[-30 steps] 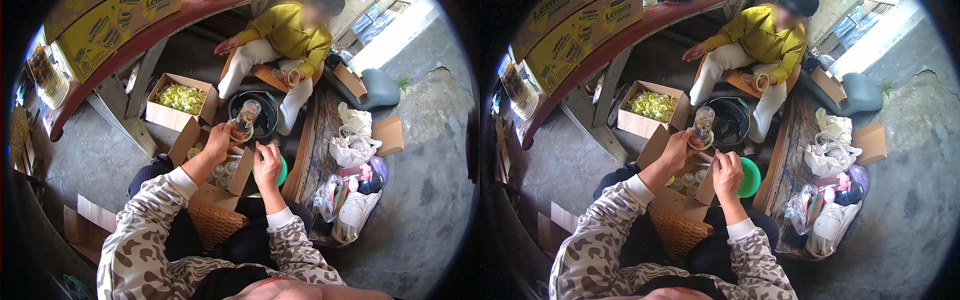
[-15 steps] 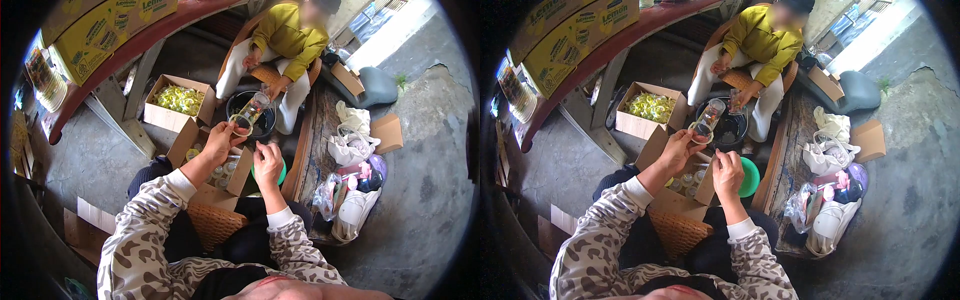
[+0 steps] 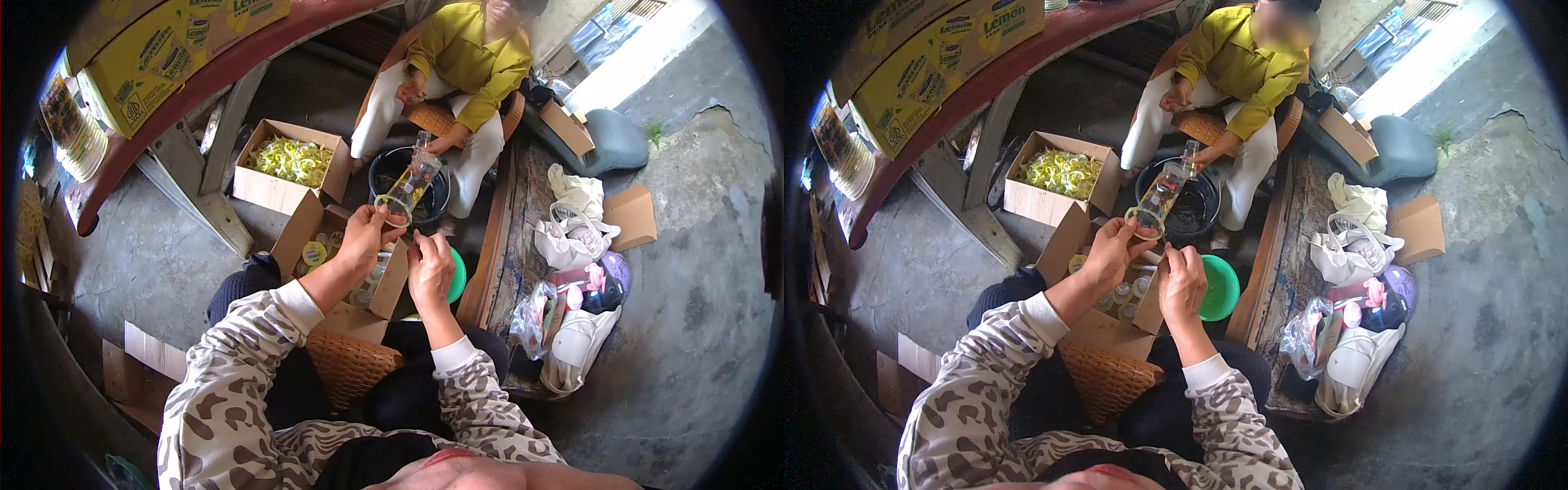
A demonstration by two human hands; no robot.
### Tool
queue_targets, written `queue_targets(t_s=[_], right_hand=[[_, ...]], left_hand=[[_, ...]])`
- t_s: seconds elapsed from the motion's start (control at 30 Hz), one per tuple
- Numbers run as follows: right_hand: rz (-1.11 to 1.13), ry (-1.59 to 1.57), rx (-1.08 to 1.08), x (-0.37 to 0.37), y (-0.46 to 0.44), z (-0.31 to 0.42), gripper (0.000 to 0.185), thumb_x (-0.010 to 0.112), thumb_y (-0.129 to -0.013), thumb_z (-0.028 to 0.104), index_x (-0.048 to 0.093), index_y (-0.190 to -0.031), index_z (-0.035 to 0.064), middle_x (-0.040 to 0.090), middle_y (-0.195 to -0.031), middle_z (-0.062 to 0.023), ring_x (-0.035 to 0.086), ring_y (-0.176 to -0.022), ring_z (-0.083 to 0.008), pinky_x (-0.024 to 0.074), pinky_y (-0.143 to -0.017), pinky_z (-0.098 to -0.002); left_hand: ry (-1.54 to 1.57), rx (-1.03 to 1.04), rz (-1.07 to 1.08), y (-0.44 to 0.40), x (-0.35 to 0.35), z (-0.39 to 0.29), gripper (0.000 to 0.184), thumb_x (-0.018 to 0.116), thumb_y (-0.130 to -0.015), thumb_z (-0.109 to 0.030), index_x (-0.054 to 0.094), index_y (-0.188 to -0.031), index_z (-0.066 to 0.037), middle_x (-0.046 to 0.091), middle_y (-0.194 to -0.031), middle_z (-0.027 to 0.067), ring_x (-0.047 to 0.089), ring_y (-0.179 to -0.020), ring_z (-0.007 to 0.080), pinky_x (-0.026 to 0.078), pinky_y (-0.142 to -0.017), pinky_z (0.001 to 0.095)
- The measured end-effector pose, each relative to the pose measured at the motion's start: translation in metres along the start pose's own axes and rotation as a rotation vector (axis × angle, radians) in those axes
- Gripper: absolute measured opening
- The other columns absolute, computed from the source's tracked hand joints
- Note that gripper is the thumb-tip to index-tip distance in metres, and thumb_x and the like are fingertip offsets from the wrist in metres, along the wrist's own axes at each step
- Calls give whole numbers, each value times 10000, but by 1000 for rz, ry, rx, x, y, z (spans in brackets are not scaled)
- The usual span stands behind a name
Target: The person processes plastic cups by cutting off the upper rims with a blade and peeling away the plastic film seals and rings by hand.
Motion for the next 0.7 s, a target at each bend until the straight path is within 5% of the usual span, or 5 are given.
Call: queue_targets(t_s=[0.7], right_hand=[[56,55,17,1,-1,-9,229,705,-775,-19,702,-1002,8,557,-841,-113,597,-810,-307,492,-704,-421]], left_hand=[[-73,-91,5,-3,-4,11,225,415,-1077,-192,458,-1056,27,655,-961,179,693,-845,244,629,-801,325]])
Point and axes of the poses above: each hand's wrist, its own y-axis away from the middle knuckle, its own x-axis out of the palm, z = x × y, the point moved 4 cm from there along -y, towards the middle knuckle
